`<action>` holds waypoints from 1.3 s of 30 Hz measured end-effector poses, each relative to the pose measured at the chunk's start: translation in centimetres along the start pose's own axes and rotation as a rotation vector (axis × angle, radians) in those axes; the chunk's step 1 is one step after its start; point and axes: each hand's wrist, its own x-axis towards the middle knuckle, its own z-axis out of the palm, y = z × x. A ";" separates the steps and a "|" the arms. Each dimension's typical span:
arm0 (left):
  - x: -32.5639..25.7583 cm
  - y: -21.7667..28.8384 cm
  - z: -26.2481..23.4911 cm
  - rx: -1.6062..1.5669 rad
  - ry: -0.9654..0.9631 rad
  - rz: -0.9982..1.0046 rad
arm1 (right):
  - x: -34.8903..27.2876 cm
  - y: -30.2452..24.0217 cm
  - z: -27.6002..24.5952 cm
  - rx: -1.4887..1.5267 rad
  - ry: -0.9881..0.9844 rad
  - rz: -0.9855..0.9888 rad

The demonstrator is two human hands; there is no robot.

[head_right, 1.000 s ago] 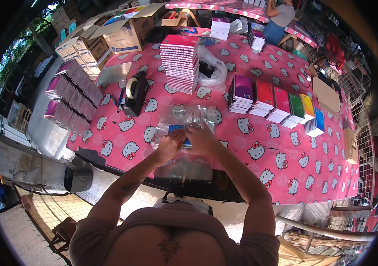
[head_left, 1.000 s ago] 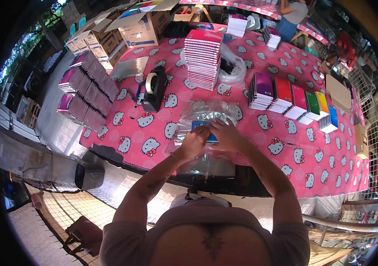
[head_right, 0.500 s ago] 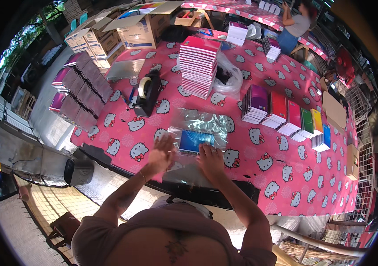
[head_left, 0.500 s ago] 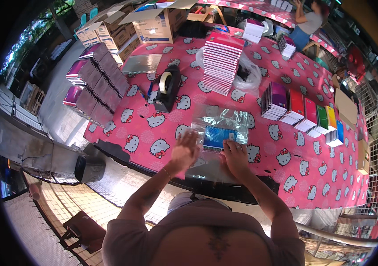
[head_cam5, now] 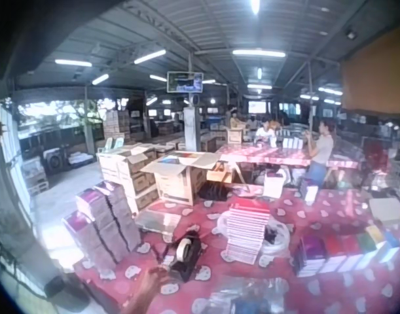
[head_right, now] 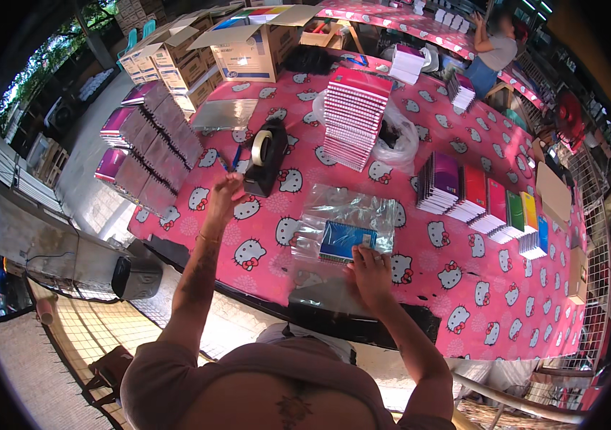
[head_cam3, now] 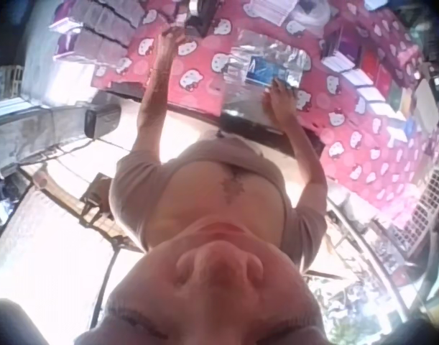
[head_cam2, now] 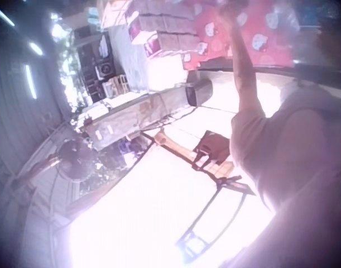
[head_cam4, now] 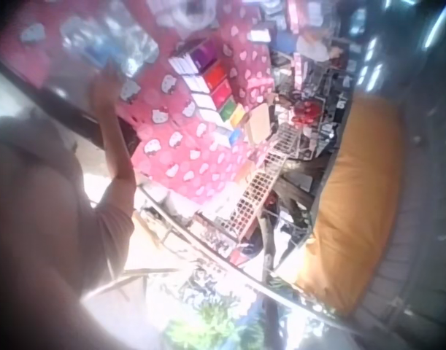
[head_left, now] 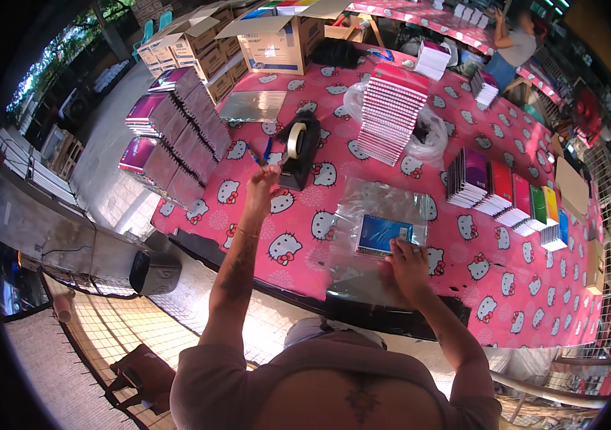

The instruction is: The person picks up notebooks from stacks on a table, places them into a plastic sleeve, and uses a tape dispenser to seal the package.

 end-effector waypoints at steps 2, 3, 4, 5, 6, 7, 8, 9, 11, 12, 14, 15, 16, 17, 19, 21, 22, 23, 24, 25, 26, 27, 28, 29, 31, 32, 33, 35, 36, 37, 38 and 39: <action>0.1 -3.3 -3.8 0.007 0.021 -0.010 | 0.8 -0.9 -0.3 0.037 0.008 -0.038; 0.3 -3.9 -3.8 0.126 0.077 0.014 | 0.8 -0.9 -0.3 0.043 0.008 -0.043; 0.3 -4.3 -4.1 0.247 0.134 0.039 | 1.0 -0.9 -0.2 0.050 0.011 -0.051; 1.4 -3.6 -4.8 0.814 0.257 0.267 | 1.2 -0.8 -0.1 0.058 0.014 -0.060; 2.0 -3.1 -5.4 1.074 0.360 0.285 | 0.8 -0.6 0.0 0.064 0.004 -0.063; 2.2 -2.3 -6.1 1.336 0.463 0.305 | 0.7 -0.6 -0.1 0.069 -0.005 -0.070; 1.9 -1.9 -6.4 1.599 0.569 0.321 | 0.8 -0.8 0.1 0.076 -0.014 -0.080; 1.1 -1.1 -2.6 1.465 0.364 0.311 | 0.3 0.3 0.2 0.040 -0.034 -0.038; -2.8 -2.7 0.6 0.863 -0.086 0.380 | 0.8 -0.2 -0.4 0.071 -0.038 -0.046; -5.7 -3.1 6.0 0.685 -0.218 0.326 | 0.5 0.3 -0.6 0.068 -0.048 -0.024; -10.3 -4.0 11.9 0.575 -0.305 0.158 | 0.3 0.2 -0.2 0.096 -0.011 -0.037; -11.5 -4.3 14.2 0.590 -0.351 0.100 | 0.3 0.3 -0.2 0.110 -0.006 -0.041; -12.2 -4.7 15.9 0.678 -0.333 0.099 | 0.5 0.2 -0.3 0.126 0.000 -0.048; -12.8 -5.0 17.5 0.765 -0.315 0.097 | 0.5 0.2 -0.5 0.127 0.023 -0.057; -13.0 -5.3 19.8 1.065 -0.323 0.041 | 0.3 0.7 -0.1 0.149 0.057 -0.066; -13.4 -5.8 20.6 1.379 -0.277 0.076 | 0.1 1.1 0.3 0.163 0.083 -0.076; -13.4 -6.1 20.8 1.534 -0.249 0.098 | 0.0 1.2 0.4 0.167 0.091 -0.081; -13.6 -6.2 20.5 1.595 -0.279 0.073 | 0.0 1.3 0.5 0.171 0.100 -0.088; -13.9 -6.6 20.2 1.603 -0.279 0.079 | 0.0 1.1 0.0 0.227 0.085 -0.048; -14.0 -6.6 20.0 1.607 -0.273 0.091 | 0.6 1.0 -0.9 0.279 0.073 -0.012; -14.0 -6.7 19.8 1.610 -0.266 0.102 | 1.1 1.1 -1.6 0.331 0.062 0.022; -14.3 -6.5 19.9 1.609 -0.270 0.116 | 1.1 1.4 -1.7 0.294 0.070 0.016; -14.6 -6.3 19.9 1.608 -0.272 0.128 | 1.2 1.8 -1.9 0.258 0.078 0.009; -14.9 -6.1 19.8 1.607 -0.273 0.139 | 1.3 2.1 -2.0 0.224 0.084 0.002; -15.6 -7.0 17.8 1.499 -0.300 0.248 | 2.3 2.6 -1.3 0.257 -0.039 0.005; -16.3 -7.8 16.7 1.445 -0.314 0.302 | 2.9 2.9 -0.6 0.273 -0.101 0.007; -17.5 -8.4 17.2 1.398 -0.342 0.549 | 3.7 4.1 0.8 0.322 -0.053 -0.005; -19.5 -9.3 18.7 1.258 -0.395 1.040 | 5.8 7.4 3.3 0.414 0.045 -0.027; -19.6 -9.6 18.2 1.320 -0.383 1.064 | 7.3 7.9 3.3 0.532 -0.240 0.054; -19.1 -9.9 17.6 1.383 -0.369 1.093 | 9.3 8.4 2.8 0.640 -0.524 0.132; -18.2 -9.8 17.6 1.440 -0.346 1.134 | 11.8 9.5 1.8 0.727 -0.802 0.208; -18.5 -8.4 17.5 1.321 -0.334 1.096 | 13.0 11.2 0.5 0.809 -0.837 0.192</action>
